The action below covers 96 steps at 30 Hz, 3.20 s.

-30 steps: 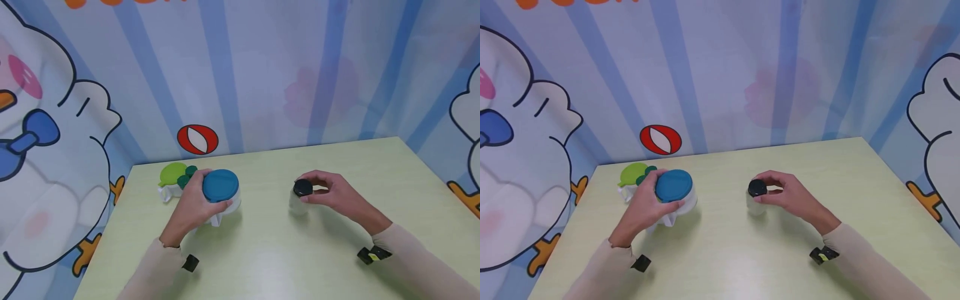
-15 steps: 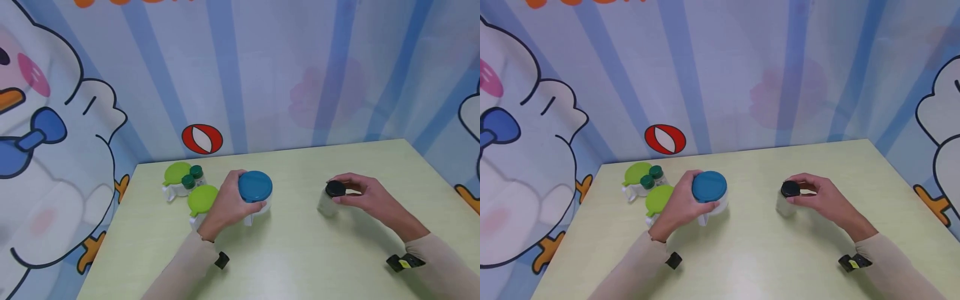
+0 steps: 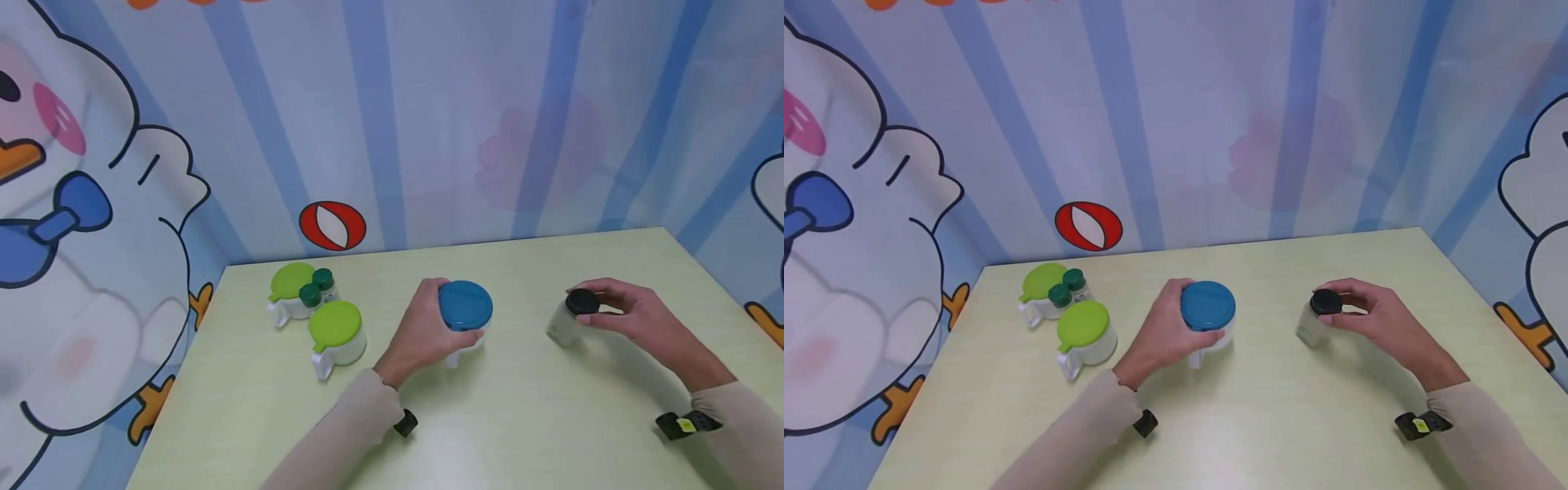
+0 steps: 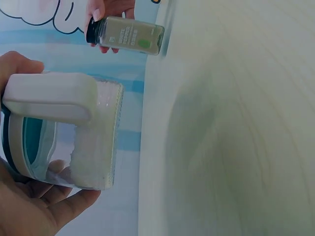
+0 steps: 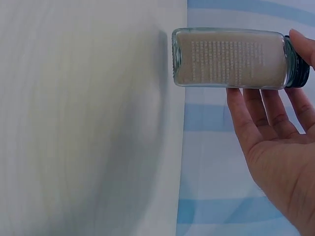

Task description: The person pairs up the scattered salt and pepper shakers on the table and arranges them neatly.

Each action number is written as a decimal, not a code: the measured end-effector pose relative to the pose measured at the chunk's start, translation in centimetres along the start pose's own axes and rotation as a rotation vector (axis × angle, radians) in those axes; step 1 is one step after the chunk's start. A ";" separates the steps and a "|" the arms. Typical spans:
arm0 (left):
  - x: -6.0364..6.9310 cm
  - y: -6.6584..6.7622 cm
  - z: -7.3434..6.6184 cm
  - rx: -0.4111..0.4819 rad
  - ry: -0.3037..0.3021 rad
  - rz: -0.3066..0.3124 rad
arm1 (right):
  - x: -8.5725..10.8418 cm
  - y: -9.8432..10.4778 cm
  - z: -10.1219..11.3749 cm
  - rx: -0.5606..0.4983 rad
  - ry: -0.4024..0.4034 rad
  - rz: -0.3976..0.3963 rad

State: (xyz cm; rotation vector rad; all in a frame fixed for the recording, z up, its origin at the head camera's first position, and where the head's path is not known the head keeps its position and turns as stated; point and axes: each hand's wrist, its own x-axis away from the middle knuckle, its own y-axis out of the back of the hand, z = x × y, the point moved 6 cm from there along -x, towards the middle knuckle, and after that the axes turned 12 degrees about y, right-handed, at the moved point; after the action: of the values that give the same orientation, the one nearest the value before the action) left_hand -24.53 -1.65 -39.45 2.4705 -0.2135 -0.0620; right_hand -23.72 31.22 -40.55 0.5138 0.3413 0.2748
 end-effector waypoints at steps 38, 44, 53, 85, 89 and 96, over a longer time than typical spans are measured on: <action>-2.2 -10.9 -4.9 -0.066 -0.027 0.014 | -1.5 2.7 -3.2 -0.299 0.219 0.461; -2.1 -12.0 -4.9 -0.087 -0.023 0.011 | -1.3 3.2 -4.3 -0.325 0.203 0.468; -2.4 -12.9 -5.1 -0.120 -0.021 0.004 | -0.9 3.1 -4.3 -0.258 0.206 0.434; -1.7 -12.6 -4.3 0.052 -0.016 0.283 | -0.1 4.1 -4.4 -0.235 0.164 0.326; -1.7 -12.5 -4.5 0.053 -0.020 0.280 | 0.0 4.3 -4.4 -0.206 0.145 0.309; -1.8 -12.4 -4.5 0.059 -0.012 0.273 | 0.0 4.1 -4.4 -0.228 0.114 0.311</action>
State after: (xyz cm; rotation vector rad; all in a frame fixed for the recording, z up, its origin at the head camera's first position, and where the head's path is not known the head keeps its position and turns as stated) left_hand -24.11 10.97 -43.51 2.4766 -0.5624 0.0465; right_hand -26.10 36.55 -42.00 0.3254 0.3349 0.6390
